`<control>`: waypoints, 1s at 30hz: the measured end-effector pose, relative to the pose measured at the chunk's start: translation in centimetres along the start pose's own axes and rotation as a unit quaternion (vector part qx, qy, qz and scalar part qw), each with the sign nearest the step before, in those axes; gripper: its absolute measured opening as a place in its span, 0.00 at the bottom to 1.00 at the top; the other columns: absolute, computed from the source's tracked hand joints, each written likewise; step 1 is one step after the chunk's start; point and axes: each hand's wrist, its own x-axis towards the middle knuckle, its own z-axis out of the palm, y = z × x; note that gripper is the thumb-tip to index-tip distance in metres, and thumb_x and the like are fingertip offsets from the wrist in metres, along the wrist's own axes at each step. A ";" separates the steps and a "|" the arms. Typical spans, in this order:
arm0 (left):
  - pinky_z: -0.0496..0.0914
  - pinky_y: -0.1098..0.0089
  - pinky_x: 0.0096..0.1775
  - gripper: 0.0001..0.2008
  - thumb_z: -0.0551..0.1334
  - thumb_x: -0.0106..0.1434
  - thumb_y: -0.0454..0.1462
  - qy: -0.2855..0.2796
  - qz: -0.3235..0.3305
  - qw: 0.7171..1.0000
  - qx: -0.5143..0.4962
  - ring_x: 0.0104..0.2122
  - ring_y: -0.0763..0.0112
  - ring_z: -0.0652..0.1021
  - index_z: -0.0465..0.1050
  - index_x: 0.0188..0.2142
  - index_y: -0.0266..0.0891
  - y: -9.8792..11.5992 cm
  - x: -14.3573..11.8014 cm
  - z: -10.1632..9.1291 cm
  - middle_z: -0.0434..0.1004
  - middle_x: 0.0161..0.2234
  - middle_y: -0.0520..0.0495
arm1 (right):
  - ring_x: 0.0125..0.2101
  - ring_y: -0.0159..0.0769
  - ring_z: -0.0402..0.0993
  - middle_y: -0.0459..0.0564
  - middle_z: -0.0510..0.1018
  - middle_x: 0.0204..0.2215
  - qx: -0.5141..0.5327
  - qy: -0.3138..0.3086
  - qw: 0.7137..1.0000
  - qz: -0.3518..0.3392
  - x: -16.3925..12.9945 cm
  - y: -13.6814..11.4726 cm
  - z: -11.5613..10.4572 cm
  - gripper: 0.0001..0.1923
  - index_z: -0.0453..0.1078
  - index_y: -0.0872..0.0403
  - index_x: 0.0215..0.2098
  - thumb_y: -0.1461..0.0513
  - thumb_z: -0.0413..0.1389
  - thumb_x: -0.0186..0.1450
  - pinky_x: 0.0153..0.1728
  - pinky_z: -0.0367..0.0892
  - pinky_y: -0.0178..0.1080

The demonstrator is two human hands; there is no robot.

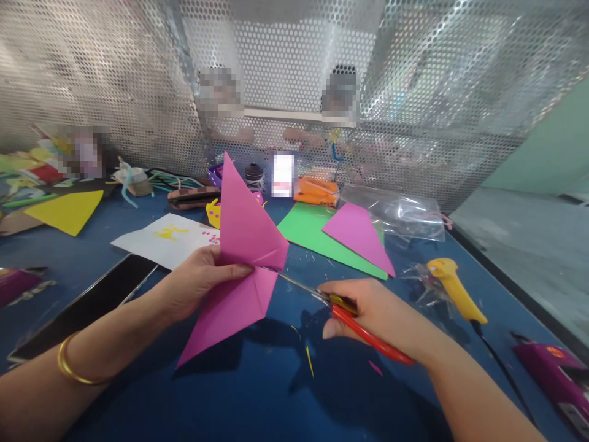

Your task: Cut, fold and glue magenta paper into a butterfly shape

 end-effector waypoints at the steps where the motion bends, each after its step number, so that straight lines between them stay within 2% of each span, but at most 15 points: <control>1: 0.71 0.65 0.36 0.15 0.76 0.49 0.41 -0.003 -0.001 1.000 0.001 0.31 0.65 0.79 0.83 0.35 0.38 0.0 0.0 0.1 0.84 0.34 0.44 | 0.27 0.32 0.59 0.41 0.67 0.27 0.002 0.000 1.000 0.000 0.0 -0.1 0.1 0.22 0.76 0.46 0.47 0.47 0.66 0.59 0.26 0.58 0.34; 5: 0.70 0.65 0.36 0.14 0.76 0.48 0.40 -0.015 -0.019 1.000 -0.001 0.30 0.65 0.79 0.83 0.34 0.39 -0.2 -0.2 0.6 0.84 0.33 0.44 | 0.26 0.32 0.57 0.40 0.67 0.25 0.013 -0.001 1.000 -0.001 0.1 -0.7 0.6 0.19 0.77 0.46 0.41 0.45 0.66 0.58 0.25 0.56 0.33; 9: 0.69 0.68 0.33 0.12 0.76 0.47 0.39 -0.018 -0.053 0.998 -0.017 0.28 0.67 0.78 0.83 0.32 0.38 -0.6 -0.3 1.1 0.83 0.29 0.45 | 0.26 0.31 0.56 0.40 0.66 0.25 0.011 -0.011 1.000 -0.010 0.2 -1.1 1.1 0.18 0.76 0.48 0.39 0.45 0.65 0.60 0.25 0.55 0.33; 14: 0.70 0.68 0.32 0.13 0.77 0.46 0.40 -0.009 -0.082 0.995 -0.052 0.28 0.65 0.79 0.83 0.31 0.38 -0.8 -0.2 1.3 0.83 0.29 0.44 | 0.24 0.31 0.58 0.41 0.69 0.24 0.016 0.014 1.000 -0.017 0.3 -1.5 1.6 0.22 0.77 0.48 0.43 0.43 0.65 0.59 0.23 0.57 0.33; 17: 0.71 0.67 0.33 0.13 0.78 0.44 0.39 -0.011 -0.094 0.994 -0.064 0.29 0.65 0.79 0.83 0.30 0.38 -0.9 -0.1 1.2 0.83 0.30 0.44 | 0.25 0.32 0.60 0.42 0.70 0.26 0.020 0.004 1.000 -0.006 0.2 -1.5 1.6 0.23 0.77 0.48 0.46 0.44 0.65 0.59 0.25 0.59 0.33; 22: 0.73 0.65 0.35 0.15 0.79 0.42 0.38 -0.023 -0.116 0.991 -0.069 0.29 0.63 0.80 0.83 0.30 0.37 -1.0 0.1 1.0 0.84 0.30 0.43 | 0.25 0.31 0.60 0.41 0.70 0.26 0.008 -0.012 1.000 0.012 0.2 -1.7 1.7 0.20 0.76 0.48 0.43 0.46 0.65 0.60 0.25 0.58 0.33; 27: 0.74 0.65 0.36 0.16 0.79 0.41 0.38 -0.028 -0.109 0.991 -0.073 0.30 0.63 0.81 0.83 0.30 0.37 -1.1 0.2 0.9 0.84 0.31 0.42 | 0.30 0.35 0.68 0.45 0.78 0.34 -0.050 0.036 0.998 -0.025 0.4 -2.2 2.0 0.20 0.76 0.49 0.42 0.45 0.65 0.60 0.31 0.65 0.36; 30: 0.74 0.65 0.38 0.17 0.80 0.40 0.39 -0.031 -0.089 0.993 -0.071 0.31 0.64 0.80 0.83 0.31 0.37 -1.0 0.1 1.0 0.84 0.32 0.44 | 0.30 0.35 0.67 0.45 0.77 0.33 -0.026 0.051 0.998 -0.024 0.5 -2.5 2.3 0.20 0.77 0.49 0.40 0.44 0.64 0.60 0.31 0.63 0.37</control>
